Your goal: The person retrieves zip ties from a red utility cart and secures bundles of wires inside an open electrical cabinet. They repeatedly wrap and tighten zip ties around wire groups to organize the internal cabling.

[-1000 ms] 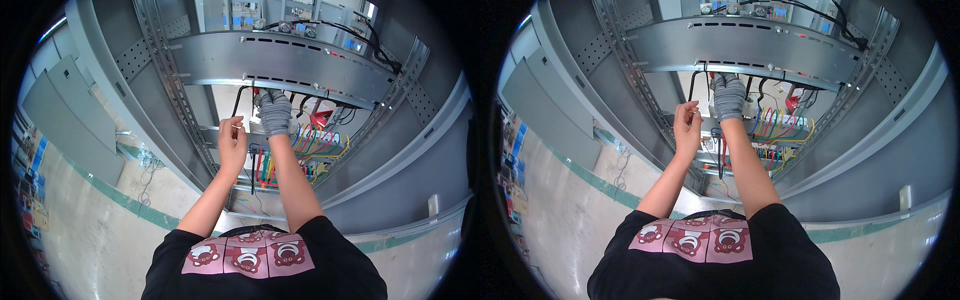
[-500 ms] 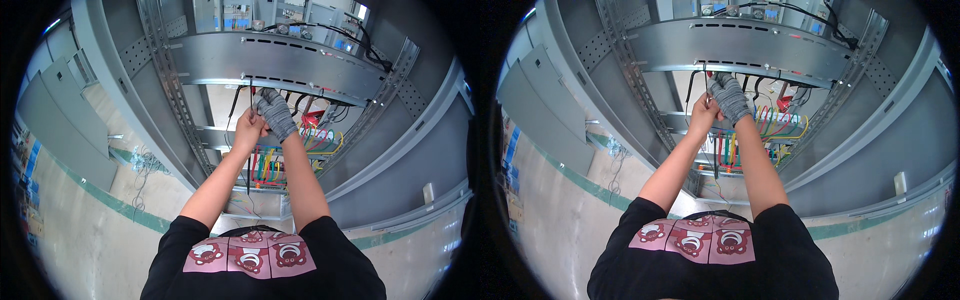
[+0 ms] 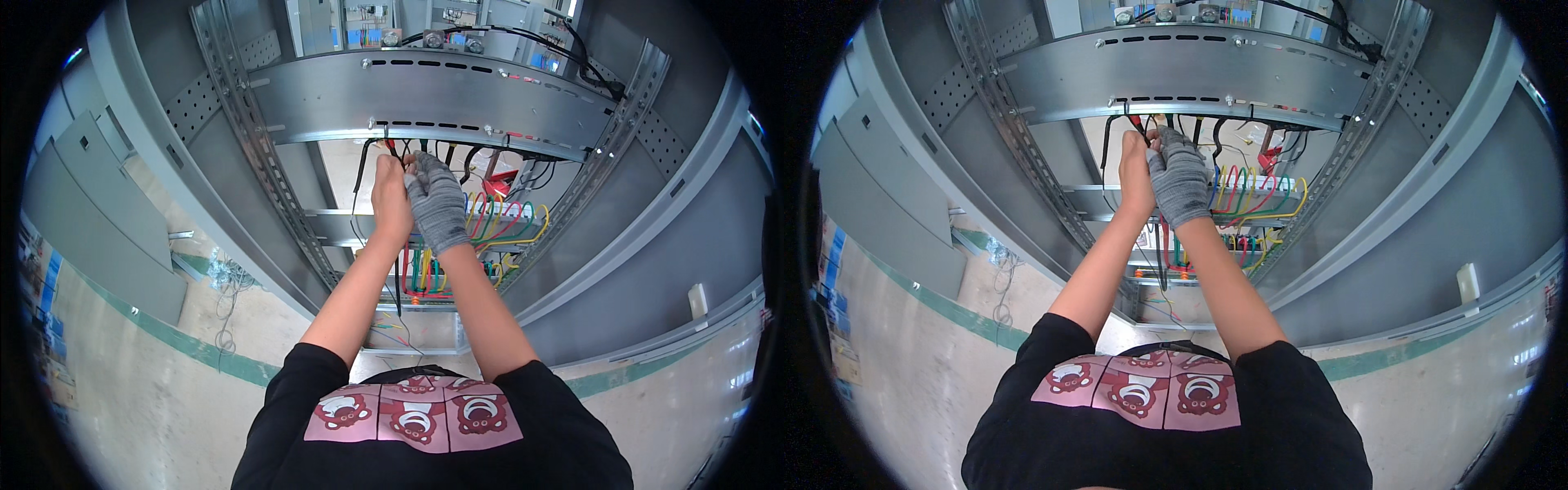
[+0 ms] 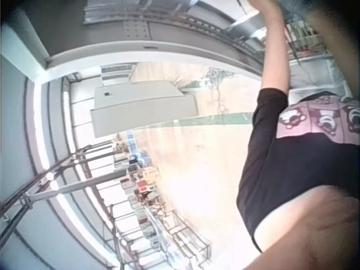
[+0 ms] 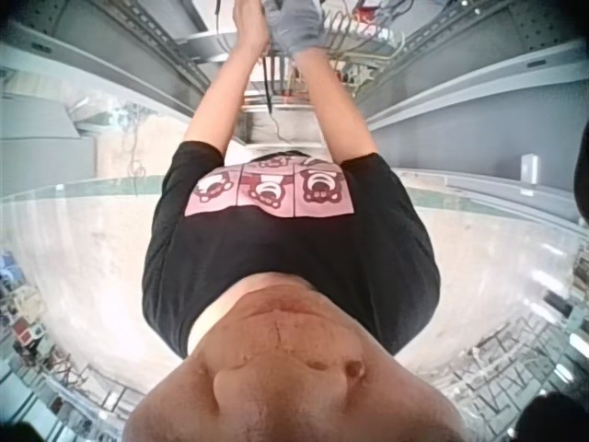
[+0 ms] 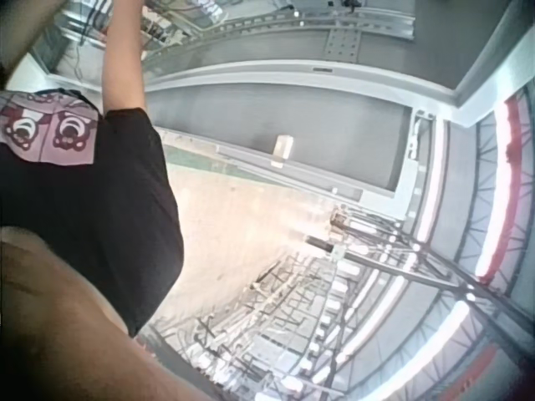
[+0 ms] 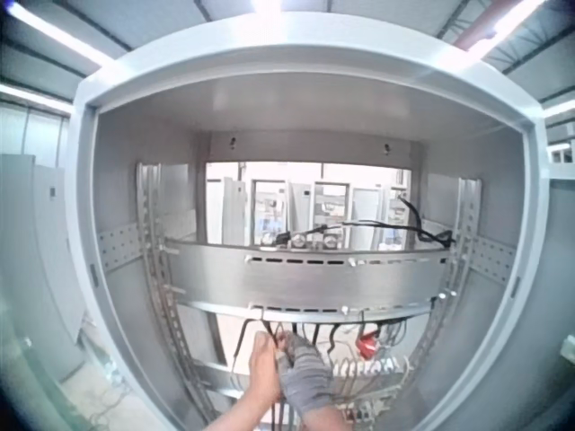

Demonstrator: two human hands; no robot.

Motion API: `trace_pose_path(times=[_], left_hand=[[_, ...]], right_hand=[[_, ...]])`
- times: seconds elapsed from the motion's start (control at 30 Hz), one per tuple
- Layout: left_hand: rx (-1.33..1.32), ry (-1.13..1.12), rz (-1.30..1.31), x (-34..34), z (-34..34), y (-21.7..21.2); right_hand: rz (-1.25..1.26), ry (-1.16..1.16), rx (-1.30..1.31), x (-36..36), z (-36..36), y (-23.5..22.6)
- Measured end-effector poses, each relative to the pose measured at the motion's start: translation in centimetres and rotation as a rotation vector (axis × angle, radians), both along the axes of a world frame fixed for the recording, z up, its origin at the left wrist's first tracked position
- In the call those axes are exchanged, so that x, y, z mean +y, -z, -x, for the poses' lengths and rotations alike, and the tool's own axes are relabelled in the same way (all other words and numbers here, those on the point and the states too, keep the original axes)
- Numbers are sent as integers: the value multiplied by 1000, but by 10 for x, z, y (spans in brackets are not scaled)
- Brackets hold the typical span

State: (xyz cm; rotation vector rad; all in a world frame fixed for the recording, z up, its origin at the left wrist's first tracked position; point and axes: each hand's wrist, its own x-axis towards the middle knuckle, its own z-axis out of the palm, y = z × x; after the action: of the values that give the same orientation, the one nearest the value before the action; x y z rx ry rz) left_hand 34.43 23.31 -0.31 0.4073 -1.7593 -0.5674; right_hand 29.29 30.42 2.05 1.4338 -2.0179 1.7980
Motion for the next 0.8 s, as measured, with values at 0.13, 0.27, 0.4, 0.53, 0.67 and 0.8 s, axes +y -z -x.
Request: trace_pose_path(times=[0.13, 0.27, 0.4, 0.53, 0.67, 0.8], left_hand=[[4, 87, -53, 0, -5, 7], [12, 142, -29, 11, -20, 6], [28, 30, -181, 27, -70, 35], [79, -79, -440, 18, -95, 90], [-57, 14, -436, 5, -94, 96], [-120, 292, -590, 0, -90, 105]], right_hand=[[-70, 236, 234, -13, -2, -19], [-118, 236, 100, -19, 9, -18], [-295, 483, 378, -24, 16, -23], [-207, 402, 399, -18, 6, -16], [-42, 184, 281, 16, -14, 8], [-12, 63, 263, 43, -27, 74]])
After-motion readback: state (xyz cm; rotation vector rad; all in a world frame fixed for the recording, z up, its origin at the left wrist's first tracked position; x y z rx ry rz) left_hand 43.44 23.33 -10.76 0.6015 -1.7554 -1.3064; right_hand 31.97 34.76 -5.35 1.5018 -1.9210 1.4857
